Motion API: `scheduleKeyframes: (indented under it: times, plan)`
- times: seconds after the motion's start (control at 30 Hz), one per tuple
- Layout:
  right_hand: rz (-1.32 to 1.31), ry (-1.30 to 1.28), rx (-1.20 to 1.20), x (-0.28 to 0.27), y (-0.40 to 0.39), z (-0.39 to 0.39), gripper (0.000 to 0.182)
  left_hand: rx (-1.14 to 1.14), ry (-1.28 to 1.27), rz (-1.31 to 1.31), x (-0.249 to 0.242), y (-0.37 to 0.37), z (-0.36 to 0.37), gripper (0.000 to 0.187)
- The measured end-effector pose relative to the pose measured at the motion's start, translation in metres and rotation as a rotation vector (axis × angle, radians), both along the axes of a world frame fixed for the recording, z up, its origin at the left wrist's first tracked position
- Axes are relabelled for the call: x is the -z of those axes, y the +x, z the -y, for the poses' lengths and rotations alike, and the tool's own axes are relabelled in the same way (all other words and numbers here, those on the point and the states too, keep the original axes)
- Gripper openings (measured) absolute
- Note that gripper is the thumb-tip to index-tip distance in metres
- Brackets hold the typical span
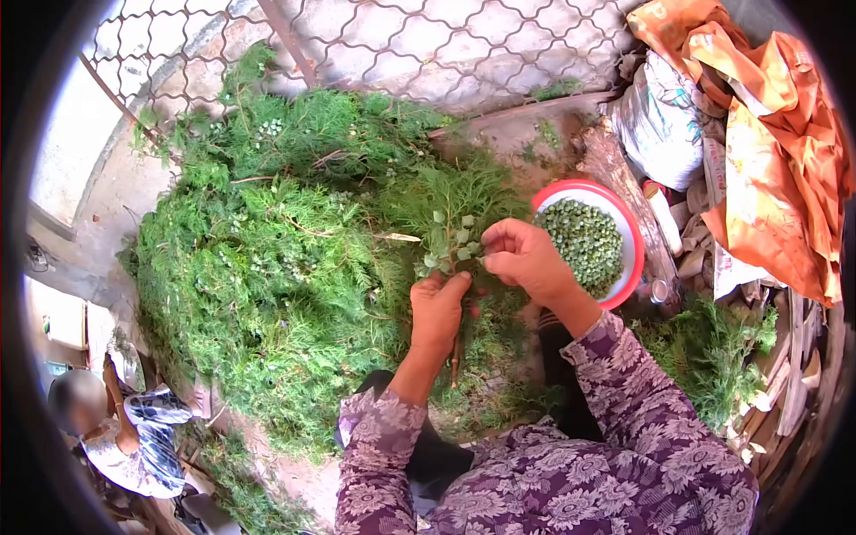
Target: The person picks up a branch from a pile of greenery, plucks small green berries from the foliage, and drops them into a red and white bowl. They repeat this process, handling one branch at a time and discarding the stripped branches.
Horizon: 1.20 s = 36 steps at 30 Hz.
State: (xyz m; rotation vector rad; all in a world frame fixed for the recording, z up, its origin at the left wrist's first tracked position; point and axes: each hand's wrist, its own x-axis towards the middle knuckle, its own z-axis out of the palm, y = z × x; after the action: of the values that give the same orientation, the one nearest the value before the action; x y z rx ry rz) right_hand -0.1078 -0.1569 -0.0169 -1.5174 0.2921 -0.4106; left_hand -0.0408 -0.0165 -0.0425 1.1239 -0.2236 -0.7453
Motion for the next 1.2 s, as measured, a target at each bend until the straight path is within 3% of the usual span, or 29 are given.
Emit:
scheduleKeyframes:
  times: [0.07, 0.1, 0.17, 0.4, 0.47, 0.5, 0.57, 0.7, 0.77, 0.9, 1.1, 1.2]
  plan:
    - [-0.147, 0.286, -0.244, -0.004, -0.006, 0.013, 0.021, -0.016, 0.015, -0.019, 0.000, 0.002, -0.001, 0.012]
    - [-0.147, 0.287, -0.247, -0.003, -0.008, 0.017, 0.021, -0.022, 0.016, -0.030, 0.000, 0.002, -0.001, 0.012]
    - [0.030, 0.699, -0.371, -0.002, -0.011, 0.020, 0.019, -0.026, 0.016, -0.040, -0.002, 0.003, -0.002, 0.011]
    - [0.007, 0.725, -0.323, -0.011, -0.005, 0.012, 0.019, -0.051, 0.000, 0.033, -0.002, 0.002, -0.003, 0.011]
    - [-0.151, 0.345, -0.193, -0.006, -0.003, 0.014, 0.026, -0.021, 0.000, 0.069, -0.001, -0.001, -0.003, 0.011]
    - [-0.152, 0.346, -0.192, -0.009, -0.003, 0.012, 0.026, -0.026, 0.013, 0.087, -0.001, -0.003, -0.002, 0.011]
    - [-0.286, 0.006, -0.108, -0.014, -0.004, 0.001, 0.037, -0.029, 0.020, 0.107, 0.004, -0.006, -0.003, 0.010]
    - [-0.262, -0.146, -0.056, 0.004, 0.000, -0.002, 0.037, -0.040, 0.062, 0.170, 0.009, -0.010, -0.002, 0.011]
    - [-0.185, -0.354, -0.037, 0.012, 0.002, -0.001, 0.038, -0.032, 0.074, 0.184, 0.009, -0.010, -0.003, 0.011]
    - [-0.213, -0.381, -0.028, 0.002, -0.004, -0.006, 0.034, 0.007, 0.071, 0.211, 0.017, -0.008, -0.001, 0.013]
    - [-0.194, -0.264, 0.025, 0.008, 0.000, -0.005, 0.041, 0.048, 0.118, 0.240, 0.010, -0.014, -0.003, 0.012]
    - [-0.158, -0.373, 0.063, 0.005, -0.002, -0.007, 0.044, 0.064, 0.125, 0.213, 0.005, -0.016, -0.001, 0.012]
